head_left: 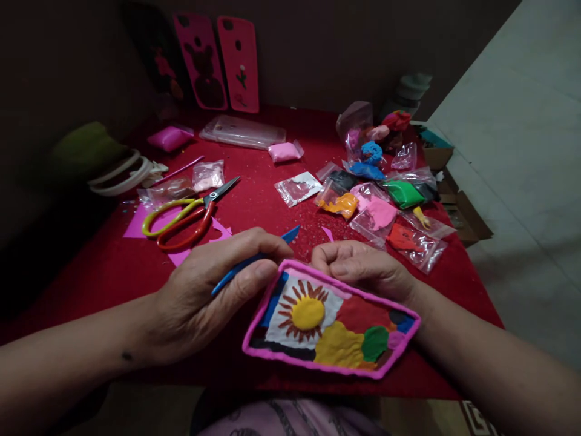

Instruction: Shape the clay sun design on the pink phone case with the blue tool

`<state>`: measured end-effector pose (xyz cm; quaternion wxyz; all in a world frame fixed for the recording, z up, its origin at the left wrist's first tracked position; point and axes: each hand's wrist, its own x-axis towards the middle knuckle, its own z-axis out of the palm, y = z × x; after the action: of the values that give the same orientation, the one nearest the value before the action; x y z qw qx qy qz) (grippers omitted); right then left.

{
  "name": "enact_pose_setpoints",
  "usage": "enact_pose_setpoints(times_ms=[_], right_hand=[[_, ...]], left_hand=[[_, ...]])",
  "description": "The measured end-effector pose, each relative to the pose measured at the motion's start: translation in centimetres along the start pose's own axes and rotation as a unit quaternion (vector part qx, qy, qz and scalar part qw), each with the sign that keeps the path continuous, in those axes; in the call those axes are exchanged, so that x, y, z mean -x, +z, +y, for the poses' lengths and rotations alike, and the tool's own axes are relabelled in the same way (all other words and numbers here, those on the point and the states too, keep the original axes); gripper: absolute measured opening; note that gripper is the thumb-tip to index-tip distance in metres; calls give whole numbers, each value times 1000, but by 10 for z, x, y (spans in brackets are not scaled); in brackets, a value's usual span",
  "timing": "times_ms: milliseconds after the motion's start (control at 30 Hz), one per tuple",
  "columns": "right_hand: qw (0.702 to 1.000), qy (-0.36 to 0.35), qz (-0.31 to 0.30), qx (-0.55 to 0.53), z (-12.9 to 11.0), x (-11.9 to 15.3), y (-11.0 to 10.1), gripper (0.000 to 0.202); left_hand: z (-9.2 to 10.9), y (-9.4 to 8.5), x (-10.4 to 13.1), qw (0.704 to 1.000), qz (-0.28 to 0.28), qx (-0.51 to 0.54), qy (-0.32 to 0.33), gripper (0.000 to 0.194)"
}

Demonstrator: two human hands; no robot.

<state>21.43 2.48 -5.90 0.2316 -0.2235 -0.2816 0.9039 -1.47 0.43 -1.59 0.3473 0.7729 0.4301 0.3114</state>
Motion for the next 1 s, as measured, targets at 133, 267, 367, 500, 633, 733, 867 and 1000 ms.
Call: enact_pose_setpoints(times_ms=[133,267,367,500,633,733,867,1000], right_hand=[[1000,8,-4,15,0,2,3,18],[999,21,-16,45,-2,1,3,23],[998,30,-26,56,-4,0,4,26],[997,26,-26,60,-5,0,5,27],[997,28,-29,65,-6,-2,3,27],[997,31,-25,61,-8,-2,2,27],[998,39,-22,54,-9,0,8,27],[999,21,-9,46,-11,2,13,28]], left_hand=[[2,0,1,997,-25,77,-19,16],[2,-1,1,987,-65,137,-57,23],[2,-2,1,977,-82,177,-89,29],[2,-3,0,964,-91,217,-123,30],[1,-4,0,952,-97,251,-145,31],[0,-4,1,942,-96,282,-157,30],[-1,-2,3,922,-74,337,-179,29],[3,-1,3,885,-47,414,-207,25]])
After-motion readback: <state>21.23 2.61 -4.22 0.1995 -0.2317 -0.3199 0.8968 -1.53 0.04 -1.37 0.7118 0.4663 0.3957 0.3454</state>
